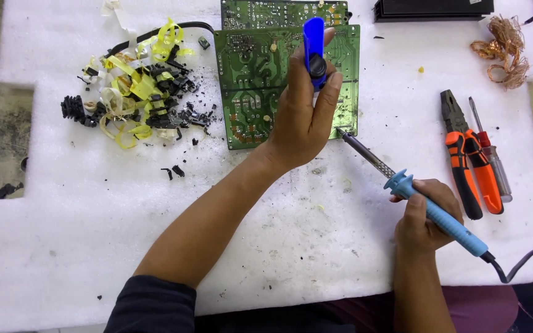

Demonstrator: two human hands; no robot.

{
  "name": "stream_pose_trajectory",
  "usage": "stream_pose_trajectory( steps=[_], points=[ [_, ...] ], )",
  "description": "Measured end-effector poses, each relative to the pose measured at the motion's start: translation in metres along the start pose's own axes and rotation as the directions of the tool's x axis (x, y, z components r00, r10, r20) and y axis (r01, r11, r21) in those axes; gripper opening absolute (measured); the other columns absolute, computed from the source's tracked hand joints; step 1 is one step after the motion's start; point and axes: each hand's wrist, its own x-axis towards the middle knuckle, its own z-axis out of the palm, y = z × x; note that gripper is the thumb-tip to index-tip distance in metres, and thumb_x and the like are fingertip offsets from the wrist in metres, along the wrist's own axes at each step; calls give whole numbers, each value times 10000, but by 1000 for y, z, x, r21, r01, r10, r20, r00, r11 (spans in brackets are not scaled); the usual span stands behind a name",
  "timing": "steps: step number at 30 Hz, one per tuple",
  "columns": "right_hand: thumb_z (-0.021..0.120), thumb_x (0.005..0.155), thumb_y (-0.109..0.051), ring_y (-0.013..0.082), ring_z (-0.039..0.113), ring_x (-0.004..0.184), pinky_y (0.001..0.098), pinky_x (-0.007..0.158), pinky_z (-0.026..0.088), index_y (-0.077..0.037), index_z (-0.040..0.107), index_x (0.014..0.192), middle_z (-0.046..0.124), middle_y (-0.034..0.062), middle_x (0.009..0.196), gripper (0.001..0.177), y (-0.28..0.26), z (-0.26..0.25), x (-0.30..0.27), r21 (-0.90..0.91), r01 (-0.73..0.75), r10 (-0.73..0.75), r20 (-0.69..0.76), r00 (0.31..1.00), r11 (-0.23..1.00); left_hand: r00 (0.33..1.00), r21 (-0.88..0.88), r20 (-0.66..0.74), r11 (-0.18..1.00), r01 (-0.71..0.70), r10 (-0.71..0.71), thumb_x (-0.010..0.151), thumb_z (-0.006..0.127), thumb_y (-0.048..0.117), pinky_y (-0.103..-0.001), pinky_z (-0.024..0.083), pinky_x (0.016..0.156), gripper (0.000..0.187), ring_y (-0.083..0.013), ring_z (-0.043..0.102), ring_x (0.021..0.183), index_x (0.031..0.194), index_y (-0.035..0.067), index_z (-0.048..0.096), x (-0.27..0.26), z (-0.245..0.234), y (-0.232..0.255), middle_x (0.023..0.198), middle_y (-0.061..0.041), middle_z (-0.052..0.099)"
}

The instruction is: The person uses a soldering iron to work on a green circuit board placed on a white foam surface. They hold a blue tool in their left hand while applying the soldering iron with their right hand to various points on the board. The workspace contains scattered electronic components and tools like pliers.

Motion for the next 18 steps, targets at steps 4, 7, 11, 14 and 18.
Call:
stream_pose_trajectory(
  steps=[4,7,11,14,18],
  points=[
    [632,1107,-81,287,693,717,334,594,601,4,699,1208,683,171,980,148,-9,2,6,4,-10,10,39,999,1000,1000,0,6,1000,12,-12,1293,478,219,-282,520,813,478,-104,510,824,1734,160,304,0,5,4,1111,0,564],
    [621,1079,-36,296,685,713,333,587,585,22,709,1182,686,167,970,146,-11,1,5,1,-18,18,28,999,1000,999,-65,-24,998,25,-27,1273,485,225,-286,563,823,488,-127,554,873,1727,156,318,4,12,7,1141,2,555],
    [630,1080,-49,295,674,706,334,576,588,36,710,1156,682,190,981,138,-11,0,4,-18,-54,54,19,998,998,1000,-11,-15,1000,6,-6,1297,481,233,-285,564,841,483,-118,553,875,1745,193,307,15,19,6,1121,6,561],
    [639,1096,-67,292,678,706,328,575,595,47,710,1165,676,202,1015,150,-13,-1,3,-27,-81,81,10,997,996,999,-5,-41,1000,9,-9,1299,479,243,-286,552,862,485,-113,534,882,1751,198,307,17,20,3,1118,15,552],
    [648,1109,-78,307,693,692,340,586,607,54,704,1174,676,206,1034,157,-10,-1,4,-25,-81,81,4,997,996,997,-84,-57,995,54,-59,1275,501,212,-304,562,822,487,-124,547,888,1727,214,319,11,20,-11,1125,5,543]
  ],
)
